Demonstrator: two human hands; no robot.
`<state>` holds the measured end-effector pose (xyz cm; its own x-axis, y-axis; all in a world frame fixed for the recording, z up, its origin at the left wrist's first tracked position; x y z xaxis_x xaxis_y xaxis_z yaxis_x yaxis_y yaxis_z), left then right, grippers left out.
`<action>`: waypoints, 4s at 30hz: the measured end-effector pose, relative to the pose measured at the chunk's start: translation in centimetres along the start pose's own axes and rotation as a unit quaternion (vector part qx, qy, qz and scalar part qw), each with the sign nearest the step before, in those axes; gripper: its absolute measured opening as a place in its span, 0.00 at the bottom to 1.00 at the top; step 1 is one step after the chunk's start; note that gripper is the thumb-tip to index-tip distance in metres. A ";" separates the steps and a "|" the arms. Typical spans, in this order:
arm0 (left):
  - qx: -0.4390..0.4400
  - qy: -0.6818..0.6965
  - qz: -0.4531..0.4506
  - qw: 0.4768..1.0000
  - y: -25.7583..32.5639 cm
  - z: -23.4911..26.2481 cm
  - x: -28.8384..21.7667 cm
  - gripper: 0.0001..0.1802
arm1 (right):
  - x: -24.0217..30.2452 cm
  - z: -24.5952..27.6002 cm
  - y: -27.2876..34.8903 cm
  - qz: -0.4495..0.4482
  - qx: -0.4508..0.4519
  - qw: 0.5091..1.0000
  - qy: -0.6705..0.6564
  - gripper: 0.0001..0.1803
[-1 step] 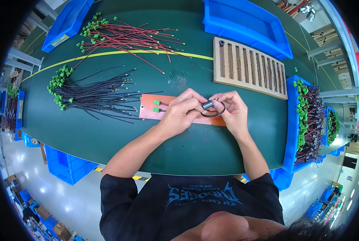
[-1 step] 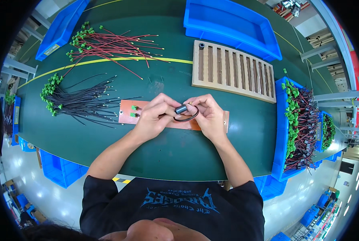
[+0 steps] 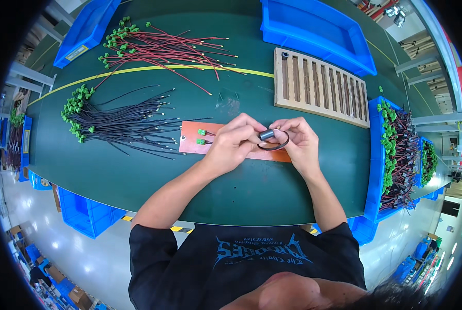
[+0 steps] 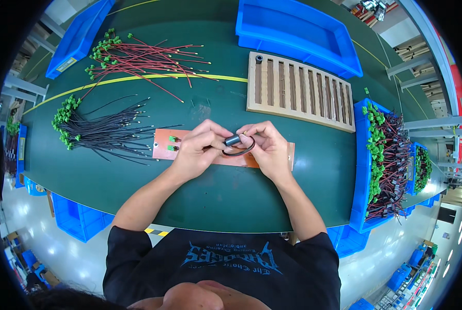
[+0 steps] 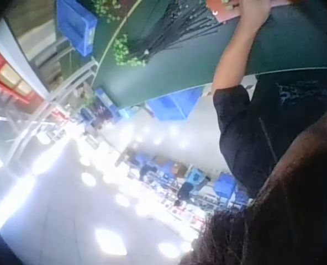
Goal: The person assembles wire harnesses by hand at a factory workstation. They pick up red and black wires, attach green plastic connectors to the ends, and slide a black cylindrical sleeve over the joined wires. The completed units are placed into a wooden slatted tray on the table.
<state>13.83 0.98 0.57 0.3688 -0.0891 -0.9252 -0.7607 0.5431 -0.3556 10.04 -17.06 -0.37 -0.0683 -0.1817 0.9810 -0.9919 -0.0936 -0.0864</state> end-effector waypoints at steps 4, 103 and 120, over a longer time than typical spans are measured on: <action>-0.019 0.031 0.006 0.999 0.0 0.4 1.0 0.08 | 1.0 0.6 -0.4 -0.031 0.042 0.999 0.010 0.14; 0.138 -0.250 0.017 0.958 -1.2 -2.7 -1.4 0.18 | 2.9 3.5 5.0 0.122 -0.107 0.864 0.477 0.13; 0.119 -0.335 -0.163 0.920 -1.0 -4.2 -2.4 0.12 | 2.4 5.0 5.4 0.090 -0.102 0.857 0.498 0.10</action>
<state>11.44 -2.85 2.58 0.8641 0.2110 -0.4570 -0.4420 0.7526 -0.4881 5.07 -22.88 0.61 -0.1786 0.7593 0.6258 -0.9472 0.0395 -0.3182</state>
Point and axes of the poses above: each hand's wrist, its own y-axis away from the middle knuckle, its own z-axis out of the back of the hand, x = y × z, the point moved 6 cm from there along -y, towards the middle knuckle, and after that the axes turned 3 degrees about x, right-handed, at the moved point
